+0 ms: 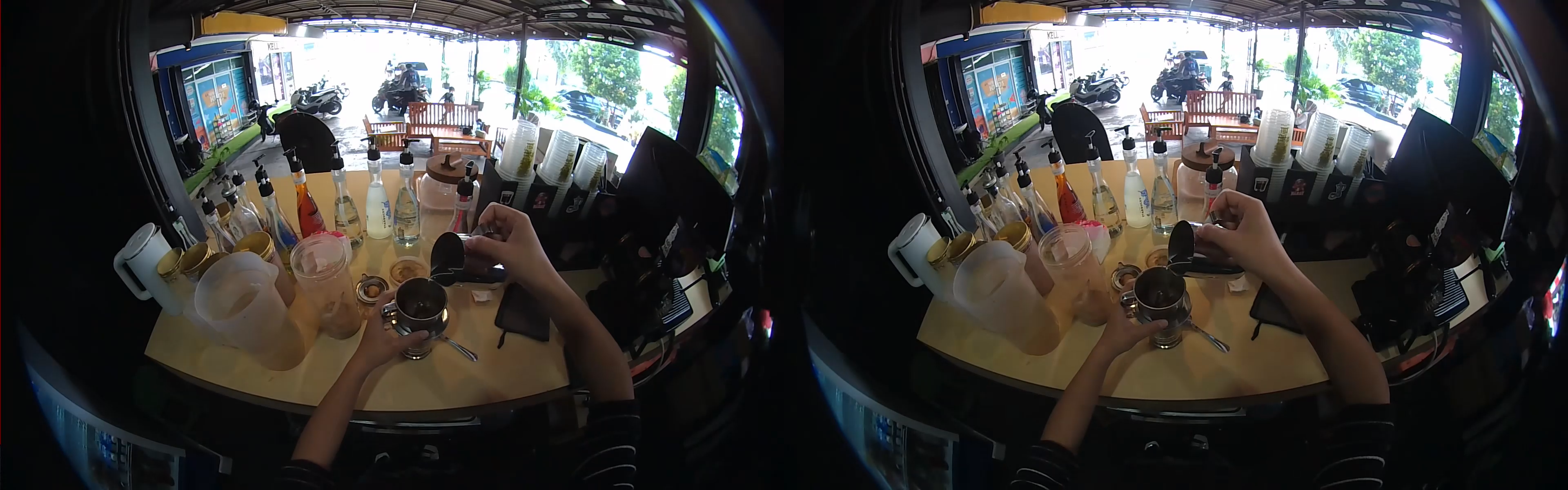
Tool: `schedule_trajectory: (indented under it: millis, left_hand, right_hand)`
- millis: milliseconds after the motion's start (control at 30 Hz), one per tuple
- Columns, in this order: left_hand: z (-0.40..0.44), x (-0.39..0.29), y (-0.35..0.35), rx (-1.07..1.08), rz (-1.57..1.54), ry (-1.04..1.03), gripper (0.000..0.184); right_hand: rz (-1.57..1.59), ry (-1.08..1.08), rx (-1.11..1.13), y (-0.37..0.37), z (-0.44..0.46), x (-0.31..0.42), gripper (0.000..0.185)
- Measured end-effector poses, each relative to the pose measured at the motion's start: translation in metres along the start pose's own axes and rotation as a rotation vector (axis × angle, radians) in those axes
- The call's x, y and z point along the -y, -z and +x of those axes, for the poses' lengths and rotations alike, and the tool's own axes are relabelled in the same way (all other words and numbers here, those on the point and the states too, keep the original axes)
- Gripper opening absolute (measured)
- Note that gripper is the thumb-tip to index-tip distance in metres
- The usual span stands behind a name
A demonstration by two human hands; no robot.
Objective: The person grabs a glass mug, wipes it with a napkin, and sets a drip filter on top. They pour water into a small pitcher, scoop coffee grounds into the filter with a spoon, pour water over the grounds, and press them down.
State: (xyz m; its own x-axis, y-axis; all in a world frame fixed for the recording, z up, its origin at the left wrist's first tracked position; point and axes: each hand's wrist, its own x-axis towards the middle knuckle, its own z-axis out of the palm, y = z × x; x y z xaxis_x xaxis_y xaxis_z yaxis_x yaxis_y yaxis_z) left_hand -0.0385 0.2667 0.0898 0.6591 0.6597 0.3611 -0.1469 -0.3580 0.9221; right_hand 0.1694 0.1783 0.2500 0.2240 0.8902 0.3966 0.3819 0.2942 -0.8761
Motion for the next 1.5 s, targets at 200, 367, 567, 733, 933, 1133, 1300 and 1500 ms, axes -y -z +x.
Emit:
schedule_trajectory:
  millis: [200, 367, 567, 733, 933, 1133, 1300, 1500]
  left_hand:
    - [0.0, 0.001, -0.001, 0.009, -0.041, -0.027, 0.082]
    - [-0.001, -0.008, -0.002, -0.015, 0.003, -0.036, 0.082]
    - [0.001, -0.001, 0.0, 0.011, -0.018, -0.052, 0.081]
    - [0.001, 0.002, 0.001, 0.019, -0.013, -0.043, 0.081]
    - [0.0, 0.002, 0.001, 0.025, -0.009, -0.06, 0.08]
    - [0.0, 0.0, -0.001, 0.007, -0.028, -0.073, 0.079]
    - [0.0, 0.003, -0.001, 0.011, -0.052, -0.053, 0.078]
    - [0.001, 0.012, -0.002, 0.006, -0.096, -0.053, 0.078]
  right_hand:
    - [0.029, -0.001, -0.032, -0.003, -0.001, 0.003, 0.021]
    - [-0.007, 0.012, -0.017, -0.003, 0.005, 0.0, 0.021]
    - [0.058, 0.006, -0.029, -0.006, 0.004, 0.006, 0.021]
    - [0.186, 0.02, -0.047, 0.009, -0.002, -0.006, 0.018]
    - [0.583, -0.211, -0.33, 0.007, -0.022, -0.069, 0.017]
    - [0.714, -0.223, -0.4, -0.008, -0.033, -0.183, 0.016]
    - [0.806, -0.195, -0.43, -0.029, -0.034, -0.213, 0.016]
    - [0.737, -0.255, -0.444, -0.036, -0.039, -0.219, 0.011]
